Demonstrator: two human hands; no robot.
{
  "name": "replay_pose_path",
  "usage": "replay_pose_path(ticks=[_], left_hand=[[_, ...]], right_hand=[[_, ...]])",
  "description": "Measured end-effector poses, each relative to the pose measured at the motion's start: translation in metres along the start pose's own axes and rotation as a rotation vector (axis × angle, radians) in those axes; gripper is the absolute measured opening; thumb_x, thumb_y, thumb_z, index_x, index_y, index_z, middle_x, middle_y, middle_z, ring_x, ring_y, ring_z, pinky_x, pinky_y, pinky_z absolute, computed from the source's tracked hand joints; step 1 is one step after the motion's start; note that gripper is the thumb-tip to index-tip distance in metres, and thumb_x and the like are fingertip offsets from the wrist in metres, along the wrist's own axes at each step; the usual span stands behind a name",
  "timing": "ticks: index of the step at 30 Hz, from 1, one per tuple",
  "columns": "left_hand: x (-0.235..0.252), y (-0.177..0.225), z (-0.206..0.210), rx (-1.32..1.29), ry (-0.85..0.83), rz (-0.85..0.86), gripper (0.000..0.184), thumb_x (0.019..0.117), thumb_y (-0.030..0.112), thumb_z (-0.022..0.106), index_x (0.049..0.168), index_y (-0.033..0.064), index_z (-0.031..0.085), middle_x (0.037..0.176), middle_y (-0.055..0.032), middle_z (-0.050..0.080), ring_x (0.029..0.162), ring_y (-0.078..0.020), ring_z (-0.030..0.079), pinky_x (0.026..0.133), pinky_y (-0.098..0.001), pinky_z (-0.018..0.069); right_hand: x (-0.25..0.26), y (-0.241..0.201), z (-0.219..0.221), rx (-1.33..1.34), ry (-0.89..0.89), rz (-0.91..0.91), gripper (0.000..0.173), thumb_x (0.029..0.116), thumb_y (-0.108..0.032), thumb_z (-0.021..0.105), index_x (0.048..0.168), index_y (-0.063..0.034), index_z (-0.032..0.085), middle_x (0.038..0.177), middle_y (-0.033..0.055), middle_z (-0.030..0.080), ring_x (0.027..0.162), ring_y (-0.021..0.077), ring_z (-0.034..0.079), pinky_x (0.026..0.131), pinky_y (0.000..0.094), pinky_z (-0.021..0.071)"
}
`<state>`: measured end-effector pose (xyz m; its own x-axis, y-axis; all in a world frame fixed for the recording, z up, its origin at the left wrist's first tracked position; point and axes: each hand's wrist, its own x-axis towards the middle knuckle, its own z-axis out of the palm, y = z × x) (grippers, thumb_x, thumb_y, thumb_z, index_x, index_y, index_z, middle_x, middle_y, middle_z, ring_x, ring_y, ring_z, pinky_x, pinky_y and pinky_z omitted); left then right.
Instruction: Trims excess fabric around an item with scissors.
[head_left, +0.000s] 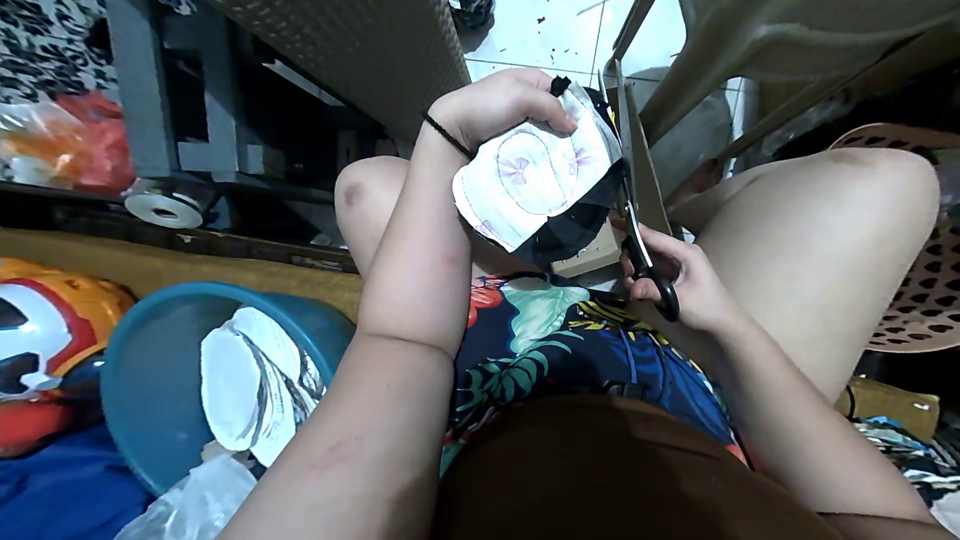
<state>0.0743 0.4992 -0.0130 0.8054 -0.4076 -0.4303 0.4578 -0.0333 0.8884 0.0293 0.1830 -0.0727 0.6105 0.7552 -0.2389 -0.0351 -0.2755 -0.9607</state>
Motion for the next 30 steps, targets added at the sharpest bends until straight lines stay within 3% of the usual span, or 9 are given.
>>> replay_pose_path(ticks=[3, 8, 22, 26, 30], left_hand=[[-0.0016, 0.0015, 0.0003, -0.006, 0.005, 0.007, 0.03, 0.0974, 0.001, 0.042, 0.081, 0.0144, 0.064, 0.074, 0.0034, 0.073, 0.065, -0.0018, 0.07, 0.061, -0.0187, 0.0591], [-0.0036, 0.0017, -0.0032, -0.006, -0.006, 0.023, 0.033, 0.0971, 0.0, 0.04, 0.081, 0.0153, 0.064, 0.073, 0.0047, 0.073, 0.065, -0.0007, 0.069, 0.06, -0.0176, 0.0586], [-0.0033, -0.0032, -0.0065, 0.064, 0.044, -0.026, 0.033, 0.0969, 0.002, 0.042, 0.075, 0.0155, 0.063, 0.069, 0.0049, 0.071, 0.061, -0.0002, 0.067, 0.056, -0.0176, 0.0569], [-0.0032, -0.0031, -0.0049, 0.05, 0.041, -0.026, 0.031, 0.0954, 0.002, 0.043, 0.075, 0.0155, 0.062, 0.07, 0.0043, 0.072, 0.062, -0.0008, 0.068, 0.057, -0.018, 0.0572], [-0.0016, -0.0026, -0.0015, 0.043, 0.005, -0.022, 0.031, 0.0956, 0.001, 0.042, 0.077, 0.0145, 0.063, 0.071, 0.0043, 0.072, 0.063, -0.0008, 0.068, 0.058, -0.0178, 0.0574]], right_hand=[[-0.0007, 0.0008, 0.0005, 0.001, 0.02, -0.004, 0.098, 0.0799, -0.065, 0.074, 0.151, -0.0043, 0.044, 0.083, -0.0079, 0.061, 0.064, -0.0009, 0.058, 0.058, 0.0161, 0.0532], [-0.0035, 0.0017, -0.0014, -0.039, 0.087, 0.042, 0.089, 0.0798, -0.049, 0.08, 0.149, -0.0033, 0.049, 0.083, -0.0069, 0.062, 0.064, -0.0008, 0.058, 0.056, 0.0163, 0.0522], [-0.0091, 0.0012, -0.0048, -0.119, 0.116, 0.092, 0.074, 0.0807, -0.035, 0.084, 0.144, -0.0076, 0.055, 0.077, -0.0039, 0.065, 0.056, 0.0024, 0.056, 0.05, 0.02, 0.0495], [-0.006, 0.0009, -0.0056, -0.113, 0.045, 0.128, 0.087, 0.0793, -0.04, 0.083, 0.151, -0.0056, 0.047, 0.086, -0.0018, 0.064, 0.065, 0.0041, 0.058, 0.057, 0.0214, 0.0521], [-0.0036, -0.0027, -0.0044, -0.18, 0.023, 0.168, 0.108, 0.0735, -0.057, 0.081, 0.158, -0.0078, 0.035, 0.1, 0.0008, 0.062, 0.075, 0.0044, 0.055, 0.067, 0.0239, 0.0503]])
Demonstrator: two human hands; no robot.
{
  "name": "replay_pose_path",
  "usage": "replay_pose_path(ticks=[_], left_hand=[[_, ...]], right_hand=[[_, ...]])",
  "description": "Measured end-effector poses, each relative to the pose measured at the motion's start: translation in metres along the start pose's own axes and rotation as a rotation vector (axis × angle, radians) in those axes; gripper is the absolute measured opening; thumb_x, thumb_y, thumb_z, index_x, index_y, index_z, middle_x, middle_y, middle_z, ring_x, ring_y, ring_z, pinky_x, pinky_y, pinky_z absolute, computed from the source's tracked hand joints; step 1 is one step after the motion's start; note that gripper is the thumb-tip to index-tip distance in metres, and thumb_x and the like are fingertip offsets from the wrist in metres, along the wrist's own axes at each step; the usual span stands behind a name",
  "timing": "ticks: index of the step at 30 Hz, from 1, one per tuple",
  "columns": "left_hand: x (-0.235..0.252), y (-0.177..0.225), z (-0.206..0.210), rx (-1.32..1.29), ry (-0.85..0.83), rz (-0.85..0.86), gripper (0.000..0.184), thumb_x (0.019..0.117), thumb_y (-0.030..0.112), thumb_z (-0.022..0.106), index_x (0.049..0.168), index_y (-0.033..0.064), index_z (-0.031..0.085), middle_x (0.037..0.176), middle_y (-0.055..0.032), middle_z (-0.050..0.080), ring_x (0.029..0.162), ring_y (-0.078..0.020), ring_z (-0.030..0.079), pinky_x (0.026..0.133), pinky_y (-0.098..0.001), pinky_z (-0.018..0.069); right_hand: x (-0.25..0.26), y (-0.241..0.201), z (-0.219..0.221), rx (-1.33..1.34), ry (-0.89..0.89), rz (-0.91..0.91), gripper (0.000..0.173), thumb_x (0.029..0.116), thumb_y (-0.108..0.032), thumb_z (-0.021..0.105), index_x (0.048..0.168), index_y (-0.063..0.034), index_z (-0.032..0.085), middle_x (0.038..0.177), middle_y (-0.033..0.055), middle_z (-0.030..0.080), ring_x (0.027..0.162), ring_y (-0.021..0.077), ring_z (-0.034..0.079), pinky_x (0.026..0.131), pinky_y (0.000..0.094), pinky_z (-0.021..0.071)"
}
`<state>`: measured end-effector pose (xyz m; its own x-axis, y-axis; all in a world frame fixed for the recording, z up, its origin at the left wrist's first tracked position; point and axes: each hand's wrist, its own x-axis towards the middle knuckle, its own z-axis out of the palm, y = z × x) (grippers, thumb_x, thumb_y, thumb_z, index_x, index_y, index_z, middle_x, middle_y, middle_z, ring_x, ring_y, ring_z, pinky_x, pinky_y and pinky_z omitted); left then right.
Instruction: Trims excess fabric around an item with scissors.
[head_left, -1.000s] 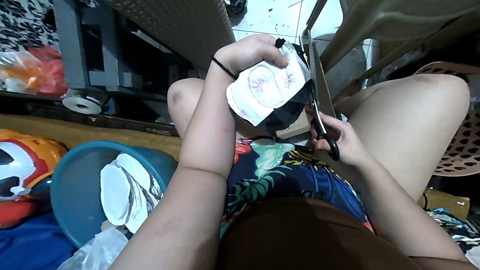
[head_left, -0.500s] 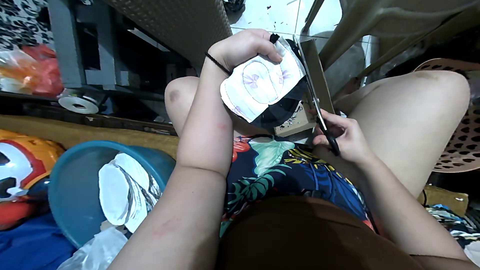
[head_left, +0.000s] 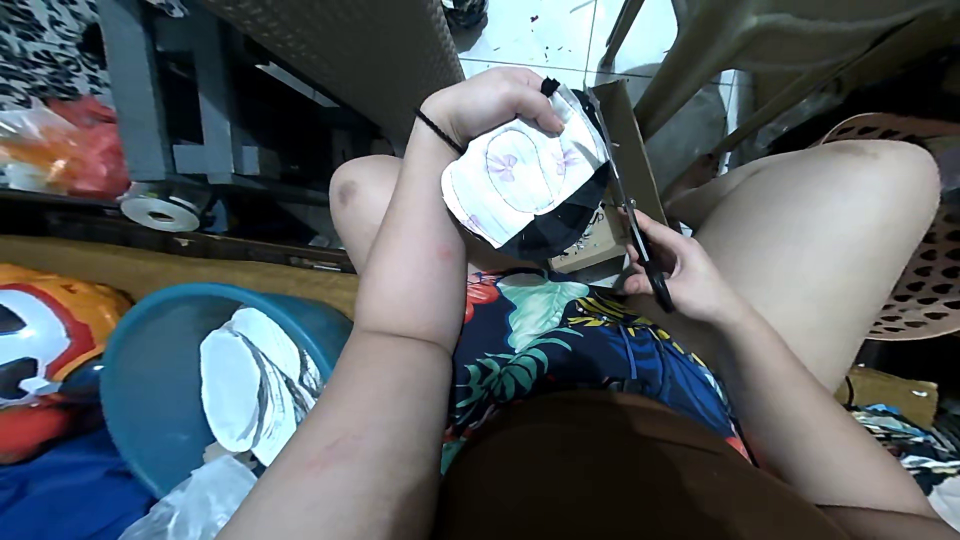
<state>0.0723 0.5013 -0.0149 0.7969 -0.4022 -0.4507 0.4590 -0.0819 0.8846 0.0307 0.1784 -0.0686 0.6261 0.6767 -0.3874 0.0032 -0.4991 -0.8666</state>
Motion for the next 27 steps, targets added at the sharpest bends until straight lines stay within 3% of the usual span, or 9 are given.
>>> replay_pose_path(ticks=[4, 8, 11, 20, 27], left_hand=[[0.003, -0.002, 0.004, 0.008, -0.049, -0.011, 0.032, 0.0956, 0.0, 0.043, 0.074, 0.0147, 0.061, 0.068, 0.0041, 0.071, 0.06, -0.0004, 0.067, 0.056, -0.0173, 0.056], [0.004, -0.001, 0.011, -0.018, -0.071, -0.043, 0.032, 0.0954, -0.001, 0.042, 0.075, 0.0133, 0.064, 0.068, 0.003, 0.071, 0.06, -0.0015, 0.067, 0.056, -0.0175, 0.0564], [0.004, 0.002, 0.017, -0.002, -0.066, -0.068, 0.031, 0.0949, -0.001, 0.043, 0.076, 0.0134, 0.063, 0.069, 0.003, 0.071, 0.06, -0.0013, 0.067, 0.056, -0.0171, 0.0563], [0.006, -0.002, 0.009, 0.033, -0.103, -0.052, 0.029, 0.0939, 0.001, 0.043, 0.076, 0.0139, 0.062, 0.069, 0.0032, 0.071, 0.061, -0.0012, 0.067, 0.056, -0.018, 0.0563], [0.0, -0.004, 0.003, 0.01, -0.157, -0.045, 0.035, 0.0971, 0.003, 0.039, 0.075, 0.0152, 0.063, 0.07, 0.0036, 0.072, 0.061, -0.0003, 0.067, 0.056, -0.0168, 0.0565]], right_hand=[[0.002, 0.0, 0.0, -0.022, 0.034, -0.031, 0.103, 0.0763, -0.05, 0.082, 0.158, -0.0083, 0.036, 0.101, 0.0019, 0.062, 0.076, 0.0059, 0.055, 0.066, 0.0245, 0.0492], [0.003, 0.0, 0.002, -0.004, 0.081, -0.068, 0.1, 0.0767, -0.046, 0.084, 0.157, -0.0074, 0.039, 0.096, -0.0006, 0.062, 0.07, 0.0014, 0.053, 0.061, 0.0183, 0.0462], [0.002, -0.001, 0.001, -0.008, 0.1, -0.077, 0.094, 0.0784, -0.039, 0.085, 0.155, -0.0059, 0.041, 0.101, 0.0029, 0.065, 0.072, 0.0022, 0.054, 0.063, 0.0201, 0.0476], [0.0, 0.002, 0.0, 0.099, 0.112, -0.065, 0.089, 0.0768, -0.019, 0.087, 0.153, -0.004, 0.044, 0.086, -0.0006, 0.065, 0.064, 0.0006, 0.055, 0.057, 0.0159, 0.0478], [-0.004, 0.002, -0.005, 0.122, 0.065, -0.04, 0.083, 0.079, -0.018, 0.085, 0.152, -0.0043, 0.046, 0.084, -0.0019, 0.067, 0.059, 0.0005, 0.056, 0.053, 0.0155, 0.0487]])
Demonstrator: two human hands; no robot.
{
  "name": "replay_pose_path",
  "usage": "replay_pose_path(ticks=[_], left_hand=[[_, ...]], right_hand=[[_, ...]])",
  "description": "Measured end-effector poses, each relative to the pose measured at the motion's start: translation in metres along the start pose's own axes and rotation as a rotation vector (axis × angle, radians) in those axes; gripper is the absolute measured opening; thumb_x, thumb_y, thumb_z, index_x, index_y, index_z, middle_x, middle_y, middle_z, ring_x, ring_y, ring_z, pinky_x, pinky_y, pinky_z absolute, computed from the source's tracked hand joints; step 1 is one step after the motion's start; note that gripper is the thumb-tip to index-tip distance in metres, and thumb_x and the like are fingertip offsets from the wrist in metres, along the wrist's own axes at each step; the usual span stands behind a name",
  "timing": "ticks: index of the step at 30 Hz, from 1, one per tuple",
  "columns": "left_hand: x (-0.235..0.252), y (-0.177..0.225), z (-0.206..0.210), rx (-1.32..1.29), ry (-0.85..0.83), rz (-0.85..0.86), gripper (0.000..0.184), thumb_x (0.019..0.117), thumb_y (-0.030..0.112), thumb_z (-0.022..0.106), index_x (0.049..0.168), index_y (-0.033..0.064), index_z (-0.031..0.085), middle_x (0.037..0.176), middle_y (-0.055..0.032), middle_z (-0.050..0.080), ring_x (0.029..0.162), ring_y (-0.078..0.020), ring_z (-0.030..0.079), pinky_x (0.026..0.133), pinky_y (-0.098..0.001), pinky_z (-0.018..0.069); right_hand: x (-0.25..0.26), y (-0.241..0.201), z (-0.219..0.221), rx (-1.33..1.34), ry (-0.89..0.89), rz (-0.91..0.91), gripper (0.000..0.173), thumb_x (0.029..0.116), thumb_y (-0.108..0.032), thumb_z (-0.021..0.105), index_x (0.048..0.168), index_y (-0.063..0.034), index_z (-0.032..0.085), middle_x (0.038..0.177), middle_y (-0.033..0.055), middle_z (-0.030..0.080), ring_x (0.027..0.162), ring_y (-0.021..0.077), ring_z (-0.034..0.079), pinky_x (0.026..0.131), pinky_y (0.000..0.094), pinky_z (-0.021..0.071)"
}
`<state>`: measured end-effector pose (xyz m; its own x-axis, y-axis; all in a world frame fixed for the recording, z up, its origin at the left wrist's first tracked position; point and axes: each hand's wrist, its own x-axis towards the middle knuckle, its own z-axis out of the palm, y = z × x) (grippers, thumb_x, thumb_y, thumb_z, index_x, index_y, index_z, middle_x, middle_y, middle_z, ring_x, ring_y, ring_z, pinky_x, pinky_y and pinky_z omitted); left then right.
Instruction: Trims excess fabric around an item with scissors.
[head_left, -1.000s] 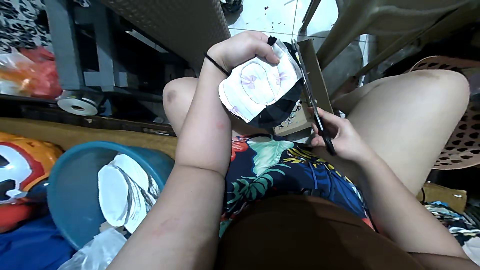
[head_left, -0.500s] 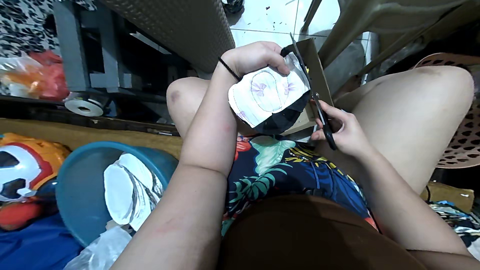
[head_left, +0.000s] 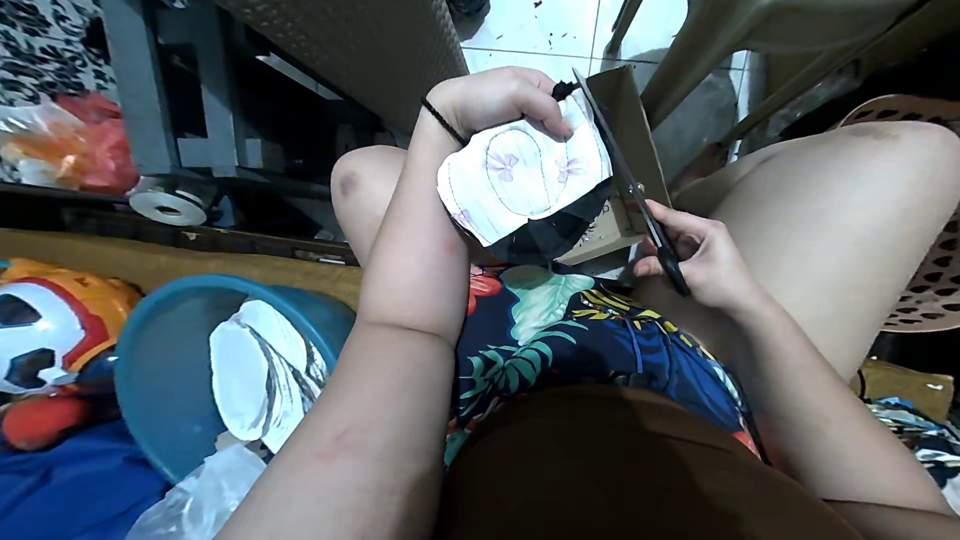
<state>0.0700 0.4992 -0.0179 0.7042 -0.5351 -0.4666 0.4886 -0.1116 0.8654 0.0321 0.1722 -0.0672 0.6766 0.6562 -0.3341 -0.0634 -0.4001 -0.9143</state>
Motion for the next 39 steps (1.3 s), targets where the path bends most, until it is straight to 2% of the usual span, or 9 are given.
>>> replay_pose_path(ticks=[2, 4, 6, 11, 17, 23, 32, 37, 39], left_hand=[[0.0, -0.001, -0.001, 0.001, 0.006, 0.006, 0.037, 0.1002, 0.006, 0.037, 0.077, 0.0158, 0.063, 0.07, 0.0051, 0.071, 0.062, 0.0003, 0.067, 0.058, -0.0169, 0.0565], [0.001, -0.001, -0.002, 0.005, 0.008, 0.015, 0.038, 0.1011, 0.007, 0.036, 0.078, 0.0165, 0.063, 0.071, 0.0067, 0.07, 0.063, 0.0011, 0.066, 0.059, -0.0167, 0.0562], [0.002, -0.001, -0.001, 0.001, -0.014, 0.02, 0.037, 0.1014, 0.008, 0.036, 0.078, 0.0164, 0.064, 0.07, 0.0066, 0.07, 0.063, 0.0009, 0.066, 0.059, -0.0168, 0.0565], [0.005, -0.001, 0.007, 0.006, -0.047, 0.011, 0.037, 0.1024, 0.007, 0.038, 0.079, 0.0147, 0.066, 0.072, 0.0057, 0.071, 0.064, 0.0005, 0.067, 0.06, -0.0169, 0.0569], [0.01, -0.001, 0.011, 0.058, -0.047, -0.029, 0.033, 0.1021, 0.006, 0.041, 0.08, 0.014, 0.064, 0.07, 0.0062, 0.068, 0.062, 0.0009, 0.065, 0.058, -0.0163, 0.0552], [0.009, 0.0, 0.011, 0.029, -0.039, -0.055, 0.031, 0.1018, 0.005, 0.042, 0.082, 0.0137, 0.064, 0.07, 0.0057, 0.069, 0.062, 0.0009, 0.065, 0.058, -0.0166, 0.056], [0.005, 0.0, 0.013, 0.024, -0.067, -0.07, 0.031, 0.1007, 0.003, 0.042, 0.082, 0.012, 0.065, 0.07, 0.0043, 0.07, 0.061, 0.0002, 0.066, 0.057, -0.0165, 0.0566], [0.003, 0.0, 0.014, 0.063, -0.071, -0.037, 0.031, 0.0999, 0.001, 0.043, 0.084, 0.0136, 0.066, 0.073, 0.0074, 0.071, 0.064, 0.0023, 0.067, 0.061, -0.0151, 0.057], [0.003, -0.001, 0.017, 0.091, -0.033, -0.023, 0.029, 0.099, 0.001, 0.045, 0.084, 0.0143, 0.067, 0.074, 0.0085, 0.071, 0.066, 0.0029, 0.067, 0.063, -0.0149, 0.0574]], right_hand=[[0.0, 0.001, -0.002, 0.001, -0.033, 0.007, 0.085, 0.0792, -0.028, 0.084, 0.152, -0.0063, 0.046, 0.082, -0.0038, 0.066, 0.059, 0.0014, 0.057, 0.051, 0.0168, 0.0488], [0.002, 0.001, -0.004, -0.006, -0.067, -0.005, 0.096, 0.0749, -0.045, 0.083, 0.154, -0.007, 0.043, 0.084, -0.0072, 0.063, 0.064, -0.0004, 0.057, 0.056, 0.0162, 0.0497], [0.003, 0.0, -0.005, -0.014, -0.08, 0.003, 0.105, 0.0714, -0.052, 0.083, 0.156, -0.0084, 0.04, 0.086, -0.0075, 0.061, 0.067, -0.0007, 0.055, 0.058, 0.0159, 0.0479], [0.003, -0.004, -0.003, -0.028, -0.051, -0.002, 0.102, 0.07, -0.045, 0.086, 0.155, -0.0091, 0.042, 0.086, -0.007, 0.06, 0.063, -0.0018, 0.052, 0.055, 0.0144, 0.0445], [0.005, -0.004, -0.002, -0.055, -0.043, -0.013, 0.096, 0.0732, -0.038, 0.085, 0.154, -0.0079, 0.043, 0.085, -0.0071, 0.06, 0.065, -0.0022, 0.053, 0.057, 0.0135, 0.0461], [0.002, -0.001, -0.007, -0.017, -0.04, -0.001, 0.091, 0.0738, -0.027, 0.086, 0.153, -0.0066, 0.046, 0.084, -0.0057, 0.064, 0.061, -0.0006, 0.055, 0.053, 0.015, 0.0479], [-0.001, -0.001, -0.014, -0.032, -0.087, -0.023, 0.089, 0.076, -0.026, 0.085, 0.153, -0.0078, 0.046, 0.077, -0.0071, 0.063, 0.057, -0.0007, 0.054, 0.052, 0.0133, 0.046], [0.004, -0.003, -0.017, -0.079, -0.126, -0.074, 0.092, 0.0757, -0.036, 0.083, 0.153, -0.0037, 0.044, 0.089, -0.0077, 0.064, 0.067, -0.0056, 0.055, 0.061, 0.0104, 0.0466], [0.006, -0.006, -0.017, -0.082, -0.13, -0.08, 0.092, 0.0759, -0.035, 0.083, 0.152, -0.0017, 0.044, 0.092, -0.0064, 0.065, 0.068, -0.006, 0.054, 0.062, 0.0103, 0.0464]])
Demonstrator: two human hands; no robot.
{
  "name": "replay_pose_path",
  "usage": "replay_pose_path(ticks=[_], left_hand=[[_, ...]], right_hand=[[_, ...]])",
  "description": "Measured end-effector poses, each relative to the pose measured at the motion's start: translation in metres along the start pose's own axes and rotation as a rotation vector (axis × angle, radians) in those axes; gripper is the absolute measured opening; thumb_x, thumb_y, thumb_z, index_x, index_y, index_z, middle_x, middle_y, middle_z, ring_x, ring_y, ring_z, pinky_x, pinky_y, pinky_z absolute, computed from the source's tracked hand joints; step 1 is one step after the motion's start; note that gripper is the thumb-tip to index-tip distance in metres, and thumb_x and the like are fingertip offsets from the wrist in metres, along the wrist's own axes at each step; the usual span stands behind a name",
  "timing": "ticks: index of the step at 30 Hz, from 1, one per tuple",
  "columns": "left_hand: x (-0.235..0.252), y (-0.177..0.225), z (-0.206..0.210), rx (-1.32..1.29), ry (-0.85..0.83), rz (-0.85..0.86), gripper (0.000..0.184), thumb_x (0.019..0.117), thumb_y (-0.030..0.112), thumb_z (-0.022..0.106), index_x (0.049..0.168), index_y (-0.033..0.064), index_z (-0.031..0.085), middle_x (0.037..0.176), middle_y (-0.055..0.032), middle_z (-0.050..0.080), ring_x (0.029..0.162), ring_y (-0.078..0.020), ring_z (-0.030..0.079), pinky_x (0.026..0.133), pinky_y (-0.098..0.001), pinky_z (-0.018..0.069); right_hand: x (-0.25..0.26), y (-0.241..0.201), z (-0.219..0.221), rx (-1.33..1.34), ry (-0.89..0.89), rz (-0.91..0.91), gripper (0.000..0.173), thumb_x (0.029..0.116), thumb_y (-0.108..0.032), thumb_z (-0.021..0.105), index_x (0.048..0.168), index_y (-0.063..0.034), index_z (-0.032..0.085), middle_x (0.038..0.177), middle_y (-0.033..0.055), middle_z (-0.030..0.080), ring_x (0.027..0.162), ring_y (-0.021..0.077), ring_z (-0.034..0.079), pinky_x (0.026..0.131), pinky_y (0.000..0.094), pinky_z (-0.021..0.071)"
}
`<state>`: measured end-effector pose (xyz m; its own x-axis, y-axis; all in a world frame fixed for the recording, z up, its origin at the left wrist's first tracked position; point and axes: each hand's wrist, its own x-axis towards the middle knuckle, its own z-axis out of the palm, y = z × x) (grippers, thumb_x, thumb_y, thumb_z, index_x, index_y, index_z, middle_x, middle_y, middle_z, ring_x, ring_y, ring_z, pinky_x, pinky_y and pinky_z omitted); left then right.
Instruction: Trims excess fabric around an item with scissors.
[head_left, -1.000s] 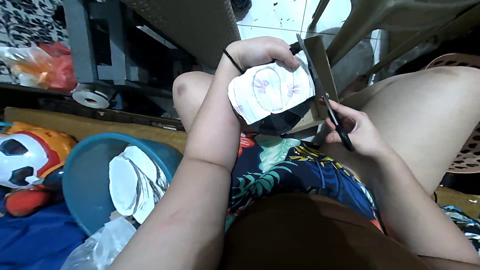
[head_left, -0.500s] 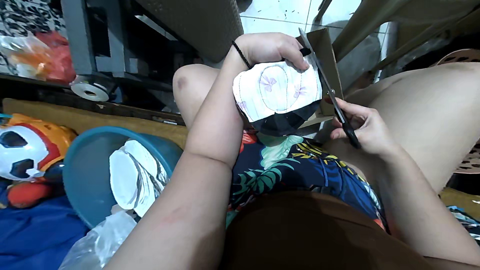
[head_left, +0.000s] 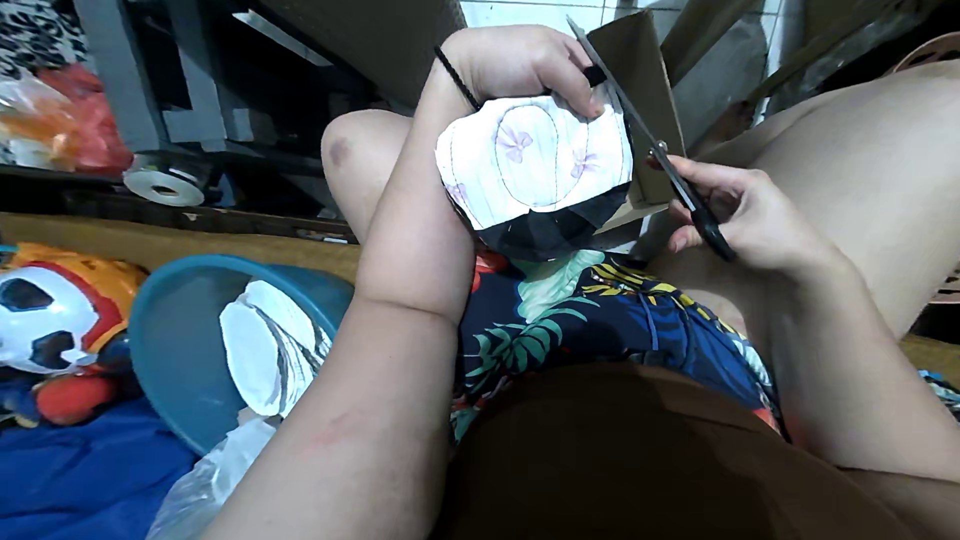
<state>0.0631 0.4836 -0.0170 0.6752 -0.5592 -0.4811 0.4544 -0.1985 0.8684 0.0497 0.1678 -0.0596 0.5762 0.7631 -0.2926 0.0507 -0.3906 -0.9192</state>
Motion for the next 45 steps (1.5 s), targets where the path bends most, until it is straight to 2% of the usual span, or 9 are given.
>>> replay_pose_path(ticks=[9, 14, 18, 21, 24, 28, 36, 41, 45], left_hand=[[-0.007, -0.006, -0.011, 0.011, -0.045, 0.018, 0.035, 0.0996, 0.004, 0.039, 0.077, 0.019, 0.062, 0.068, 0.0093, 0.07, 0.059, 0.0031, 0.065, 0.055, -0.0147, 0.0557], [-0.023, -0.014, -0.031, 0.008, 0.108, 0.176, 0.036, 0.1021, 0.008, 0.038, 0.084, 0.0218, 0.067, 0.076, 0.0127, 0.072, 0.069, 0.0054, 0.067, 0.063, -0.0141, 0.0574], [-0.018, -0.012, -0.02, 0.06, 0.237, 0.088, 0.035, 0.0952, 0.002, 0.038, 0.077, 0.0217, 0.061, 0.069, 0.0138, 0.067, 0.061, 0.0066, 0.062, 0.057, -0.013, 0.0531], [-0.001, -0.011, 0.002, 0.075, 0.204, 0.001, 0.026, 0.0917, 0.0, 0.043, 0.083, 0.0162, 0.062, 0.07, 0.0098, 0.069, 0.059, 0.0031, 0.063, 0.055, -0.0162, 0.0552], [0.02, -0.009, 0.023, 0.14, 0.068, -0.022, 0.012, 0.094, 0.001, 0.058, 0.1, 0.0064, 0.067, 0.081, 0.0035, 0.072, 0.068, -0.0026, 0.068, 0.065, -0.0208, 0.0598], [0.036, -0.011, 0.03, 0.102, -0.036, 0.089, 0.006, 0.0935, 0.004, 0.064, 0.099, 0.0052, 0.068, 0.082, 0.0013, 0.073, 0.072, -0.005, 0.07, 0.069, -0.0224, 0.0606], [0.034, -0.017, 0.015, 0.086, 0.48, 0.151, 0.005, 0.0958, 0.008, 0.069, 0.092, 0.006, 0.067, 0.071, 0.0048, 0.069, 0.063, -0.0021, 0.065, 0.062, -0.0212, 0.0566], [0.036, -0.017, 0.013, -0.098, 0.681, 0.193, 0.01, 0.1023, 0.014, 0.061, 0.104, 0.0065, 0.067, 0.084, 0.0034, 0.072, 0.064, 0.0, 0.06, 0.058, -0.0174, 0.0487], [0.034, -0.012, 0.011, -0.285, 0.711, 0.154, 0.028, 0.1112, 0.024, 0.043, 0.122, 0.0041, 0.059, 0.097, -0.0034, 0.073, 0.077, -0.0123, 0.072, 0.071, -0.0288, 0.0614]], right_hand=[[-0.002, 0.005, 0.0, 0.072, 0.071, -0.008, 0.082, 0.0823, -0.026, 0.081, 0.151, -0.0016, 0.045, 0.095, -0.0032, 0.068, 0.07, -0.0052, 0.057, 0.065, 0.011, 0.049], [-0.004, -0.001, -0.009, 0.104, 0.188, 0.097, 0.067, 0.0855, -0.023, 0.079, 0.145, -0.0087, 0.052, 0.086, -0.0056, 0.064, 0.062, -0.0029, 0.054, 0.054, 0.0136, 0.046], [-0.004, -0.002, -0.013, 0.185, 0.181, 0.098, 0.056, 0.0885, -0.021, 0.076, 0.139, -0.0092, 0.054, 0.083, -0.0058, 0.065, 0.055, 0.0002, 0.055, 0.046, 0.0163, 0.0466], [0.005, -0.006, -0.008, 0.218, 0.214, 0.088, 0.053, 0.0888, -0.012, 0.077, 0.135, -0.0055, 0.053, 0.102, 0.0002, 0.075, 0.078, 0.0086, 0.073, 0.067, 0.0234, 0.0615], [0.019, -0.007, -0.001, 0.176, 0.251, 0.05, 0.061, 0.0829, -0.009, 0.082, 0.134, -0.0034, 0.048, 0.121, 0.0077, 0.07, 0.1, 0.0138, 0.073, 0.087, 0.0293, 0.0614], [0.027, -0.009, 0.005, 0.044, 0.327, 0.096, 0.065, 0.0772, -0.017, 0.088, 0.131, -0.0058, 0.053, 0.09, 0.0075, 0.066, 0.07, 0.0125, 0.063, 0.066, 0.0312, 0.0558], [0.023, -0.007, 0.0, 0.174, 0.425, 0.102, 0.061, 0.0763, -0.01, 0.087, 0.127, -0.0045, 0.053, 0.087, 0.0031, 0.065, 0.066, 0.004, 0.06, 0.063, 0.0206, 0.0528], [0.019, -0.008, -0.001, 0.27, 0.465, 0.101, 0.059, 0.0764, -0.005, 0.086, 0.126, -0.0053, 0.052, 0.082, -0.0009, 0.065, 0.062, -0.0007, 0.059, 0.06, 0.0154, 0.0517], [0.015, -0.007, -0.003, 0.264, 0.496, 0.085, 0.057, 0.0785, -0.007, 0.084, 0.126, -0.008, 0.053, 0.077, -0.0052, 0.06, 0.057, -0.0032, 0.054, 0.055, 0.0133, 0.0482]])
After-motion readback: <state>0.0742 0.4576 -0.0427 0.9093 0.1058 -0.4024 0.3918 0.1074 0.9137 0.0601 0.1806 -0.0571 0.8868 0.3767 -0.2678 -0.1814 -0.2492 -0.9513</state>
